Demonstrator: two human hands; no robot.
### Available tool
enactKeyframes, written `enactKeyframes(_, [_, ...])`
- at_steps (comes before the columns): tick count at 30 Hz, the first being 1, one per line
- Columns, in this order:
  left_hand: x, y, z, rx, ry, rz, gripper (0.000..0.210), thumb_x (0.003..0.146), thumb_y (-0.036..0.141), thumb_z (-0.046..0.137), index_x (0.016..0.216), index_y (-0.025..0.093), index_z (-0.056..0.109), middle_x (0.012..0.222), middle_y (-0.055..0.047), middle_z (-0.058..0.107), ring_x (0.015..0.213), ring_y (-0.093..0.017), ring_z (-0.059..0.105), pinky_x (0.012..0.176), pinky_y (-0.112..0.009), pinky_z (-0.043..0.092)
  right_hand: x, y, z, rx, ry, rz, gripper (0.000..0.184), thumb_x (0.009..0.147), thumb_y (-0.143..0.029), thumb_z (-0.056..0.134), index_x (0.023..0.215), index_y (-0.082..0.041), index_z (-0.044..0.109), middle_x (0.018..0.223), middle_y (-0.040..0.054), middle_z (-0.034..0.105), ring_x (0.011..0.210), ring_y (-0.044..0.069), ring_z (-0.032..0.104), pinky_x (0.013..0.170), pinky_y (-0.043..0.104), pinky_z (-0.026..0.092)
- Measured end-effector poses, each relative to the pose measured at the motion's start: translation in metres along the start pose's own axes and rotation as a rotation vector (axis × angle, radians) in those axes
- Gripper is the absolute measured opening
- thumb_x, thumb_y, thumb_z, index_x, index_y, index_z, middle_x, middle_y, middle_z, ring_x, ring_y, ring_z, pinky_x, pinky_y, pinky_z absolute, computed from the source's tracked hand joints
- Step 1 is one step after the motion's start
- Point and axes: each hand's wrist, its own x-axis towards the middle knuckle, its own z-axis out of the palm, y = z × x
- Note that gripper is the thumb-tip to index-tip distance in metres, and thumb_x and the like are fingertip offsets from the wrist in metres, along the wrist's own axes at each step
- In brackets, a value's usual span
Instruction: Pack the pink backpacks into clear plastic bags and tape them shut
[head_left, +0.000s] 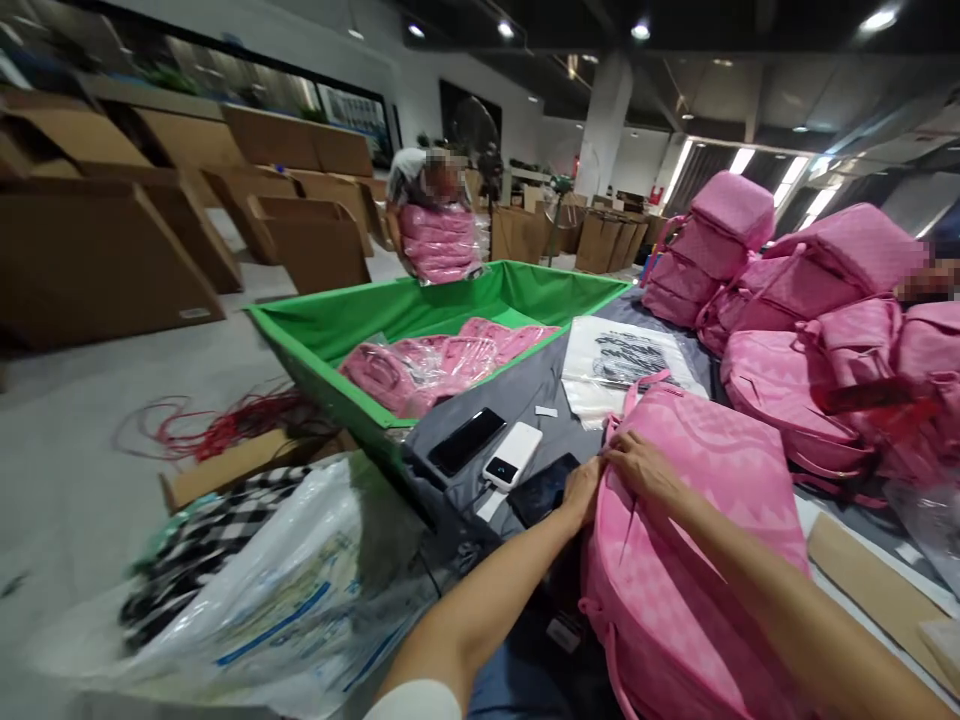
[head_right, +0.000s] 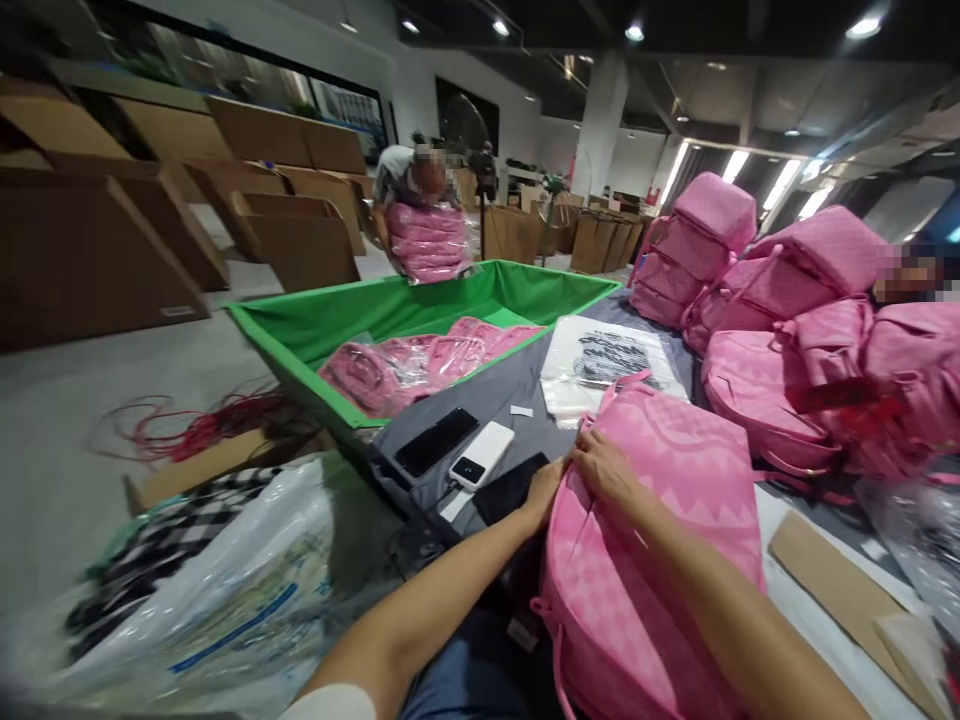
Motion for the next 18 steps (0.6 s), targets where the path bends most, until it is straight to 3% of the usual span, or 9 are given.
enactKeyframes(2, [-0.001, 0.007, -0.014, 0.171, -0.082, 0.056, 0.024, 0.088, 0.046, 0.064, 0.082, 0.024, 0.07, 0.091, -0.011, 0.074, 0.092, -0.03, 0.067, 0.089, -0.037, 0.048, 0.001, 0.007, -0.004, -0.062, -0.033, -0.03, 0.026, 0.099, -0.016, 0.054, 0.107, -0.02, 0.078, 0.118, 0.0156, 0.068, 0.111, 0.029, 0.057, 0.092, 0.039, 0.042])
enactKeyframes(4, [-0.012, 0.017, -0.04, 0.309, -0.187, 0.116, 0.03, 0.091, 0.044, 0.061, 0.07, 0.023, 0.063, 0.08, -0.009, 0.071, 0.085, -0.026, 0.066, 0.084, -0.034, 0.047, 0.002, 0.013, -0.01, -0.112, -0.04, -0.062, 0.027, 0.098, -0.017, 0.056, 0.111, -0.023, 0.078, 0.12, 0.0152, 0.068, 0.114, 0.029, 0.056, 0.091, 0.04, 0.039])
enactKeyframes(7, [-0.056, 0.031, -0.085, 0.472, -0.375, 0.226, 0.034, 0.09, 0.036, 0.062, 0.061, 0.022, 0.054, 0.067, -0.002, 0.064, 0.071, -0.019, 0.063, 0.073, -0.027, 0.045, 0.005, 0.021, -0.011, -0.149, -0.027, -0.08, 0.028, 0.1, -0.019, 0.053, 0.113, -0.025, 0.077, 0.118, 0.0134, 0.068, 0.112, 0.028, 0.056, 0.09, 0.04, 0.037])
enactKeyframes(9, [-0.097, 0.034, -0.093, 0.658, -0.58, 0.379, 0.029, 0.093, 0.029, 0.058, 0.065, 0.02, 0.055, 0.065, 0.001, 0.063, 0.062, -0.014, 0.06, 0.063, -0.025, 0.041, 0.011, 0.021, -0.005, -0.158, -0.013, -0.076, 0.026, 0.101, -0.02, 0.053, 0.108, -0.023, 0.077, 0.115, 0.0127, 0.068, 0.108, 0.027, 0.057, 0.09, 0.04, 0.036])
enactKeyframes(11, [-0.135, 0.033, -0.069, 0.796, -0.683, 0.525, 0.024, 0.093, 0.027, 0.059, 0.07, 0.02, 0.058, 0.068, 0.003, 0.067, 0.06, -0.011, 0.059, 0.055, -0.025, 0.036, 0.021, 0.017, 0.003, -0.157, 0.014, -0.074, 0.024, 0.1, -0.018, 0.053, 0.103, -0.021, 0.077, 0.113, 0.0131, 0.068, 0.105, 0.027, 0.057, 0.09, 0.04, 0.037])
enactKeyframes(13, [-0.158, 0.029, -0.02, 0.768, -0.804, 0.586, 0.026, 0.095, 0.034, 0.062, 0.073, 0.02, 0.061, 0.069, 0.004, 0.069, 0.061, -0.01, 0.061, 0.051, -0.023, 0.035, 0.031, 0.009, 0.008, -0.15, 0.044, -0.05, 0.023, 0.1, -0.016, 0.053, 0.098, -0.018, 0.076, 0.111, 0.0144, 0.068, 0.105, 0.027, 0.058, 0.091, 0.04, 0.039])
enactKeyframes(16, [-0.166, 0.028, 0.055, 0.737, -0.862, 0.459, 0.035, 0.093, 0.045, 0.063, 0.068, 0.02, 0.063, 0.055, 0.003, 0.062, 0.052, -0.012, 0.054, 0.043, -0.024, 0.028, 0.025, -0.007, 0.003, -0.096, 0.126, 0.062, 0.023, 0.099, -0.012, 0.051, 0.099, -0.016, 0.073, 0.11, 0.0149, 0.068, 0.102, 0.026, 0.06, 0.088, 0.038, 0.043])
enactKeyframes(18, [-0.16, 0.034, 0.078, 0.669, -0.806, 0.372, 0.031, 0.092, 0.039, 0.062, 0.069, 0.019, 0.066, 0.055, 0.002, 0.062, 0.052, -0.012, 0.053, 0.045, -0.023, 0.03, -0.009, -0.019, -0.006, -0.013, 0.27, 0.064, 0.023, 0.1, -0.012, 0.048, 0.104, -0.017, 0.07, 0.107, 0.0128, 0.068, 0.093, 0.023, 0.062, 0.081, 0.035, 0.047])
